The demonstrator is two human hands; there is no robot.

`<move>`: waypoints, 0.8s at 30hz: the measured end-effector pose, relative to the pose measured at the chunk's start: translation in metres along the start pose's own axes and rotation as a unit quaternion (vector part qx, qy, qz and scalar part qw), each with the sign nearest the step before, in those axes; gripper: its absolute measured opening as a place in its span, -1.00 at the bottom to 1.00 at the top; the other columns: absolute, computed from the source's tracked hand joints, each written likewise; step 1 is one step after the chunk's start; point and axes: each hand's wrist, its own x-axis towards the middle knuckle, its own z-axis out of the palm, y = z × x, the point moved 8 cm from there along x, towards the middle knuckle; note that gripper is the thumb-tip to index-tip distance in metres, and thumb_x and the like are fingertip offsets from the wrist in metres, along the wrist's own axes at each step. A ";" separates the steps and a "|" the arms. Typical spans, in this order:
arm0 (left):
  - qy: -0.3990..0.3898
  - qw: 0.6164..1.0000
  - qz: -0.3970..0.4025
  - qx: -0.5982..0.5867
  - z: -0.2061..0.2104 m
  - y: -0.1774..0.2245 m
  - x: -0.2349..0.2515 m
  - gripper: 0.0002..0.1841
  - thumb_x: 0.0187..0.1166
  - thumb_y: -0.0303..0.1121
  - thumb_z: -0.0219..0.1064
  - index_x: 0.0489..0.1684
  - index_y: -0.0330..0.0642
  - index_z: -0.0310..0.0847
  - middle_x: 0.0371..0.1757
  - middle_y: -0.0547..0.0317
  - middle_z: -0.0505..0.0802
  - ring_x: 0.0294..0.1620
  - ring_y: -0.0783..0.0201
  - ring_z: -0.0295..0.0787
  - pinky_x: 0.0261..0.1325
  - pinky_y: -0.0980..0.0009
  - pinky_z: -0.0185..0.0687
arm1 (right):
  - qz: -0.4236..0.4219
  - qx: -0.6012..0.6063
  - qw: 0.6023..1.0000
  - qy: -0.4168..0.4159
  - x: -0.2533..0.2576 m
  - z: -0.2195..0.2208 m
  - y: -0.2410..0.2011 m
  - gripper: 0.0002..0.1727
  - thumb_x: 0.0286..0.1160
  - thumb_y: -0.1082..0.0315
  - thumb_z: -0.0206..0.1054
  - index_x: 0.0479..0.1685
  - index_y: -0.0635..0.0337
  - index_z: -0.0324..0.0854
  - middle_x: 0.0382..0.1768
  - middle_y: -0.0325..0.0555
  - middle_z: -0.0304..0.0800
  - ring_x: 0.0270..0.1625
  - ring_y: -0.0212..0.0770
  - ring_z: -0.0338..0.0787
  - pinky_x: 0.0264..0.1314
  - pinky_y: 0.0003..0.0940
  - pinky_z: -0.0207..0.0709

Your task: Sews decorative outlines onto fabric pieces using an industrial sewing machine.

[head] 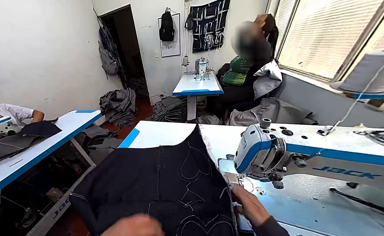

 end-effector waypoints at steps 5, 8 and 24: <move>-0.002 0.987 -0.160 0.018 0.062 -0.095 0.085 -0.23 0.66 0.22 0.10 0.80 -0.04 0.28 0.82 0.02 0.36 0.89 -0.13 0.06 0.78 -0.42 -0.20 | -0.253 -0.152 0.949 0.107 -0.004 0.018 -0.051 -0.59 0.61 0.21 0.21 0.14 0.34 0.77 0.00 0.18 0.88 -0.12 0.03 0.89 -0.05 -0.05 0.76; -0.025 0.984 -0.145 0.101 0.100 -0.096 0.095 -0.23 0.64 0.38 -0.08 0.78 0.22 0.33 0.85 0.12 0.33 0.89 -0.16 0.02 0.67 -0.61 -0.35 | -0.309 -0.204 0.922 0.112 -0.008 0.019 -0.063 -0.60 0.66 0.24 0.13 0.16 0.25 0.81 0.04 0.16 0.87 0.00 0.05 0.90 0.01 -0.09 0.78; 0.040 0.989 -0.127 0.058 0.090 -0.097 0.093 -0.14 0.55 0.44 0.00 0.66 -0.02 0.50 0.74 0.07 0.51 0.83 -0.13 0.21 0.74 -0.47 -0.21 | -0.266 -0.286 0.918 0.063 -0.016 0.039 -0.084 -0.70 0.52 0.25 0.42 -0.10 0.38 0.81 -0.14 0.29 0.83 -0.14 0.27 0.88 -0.16 0.20 0.73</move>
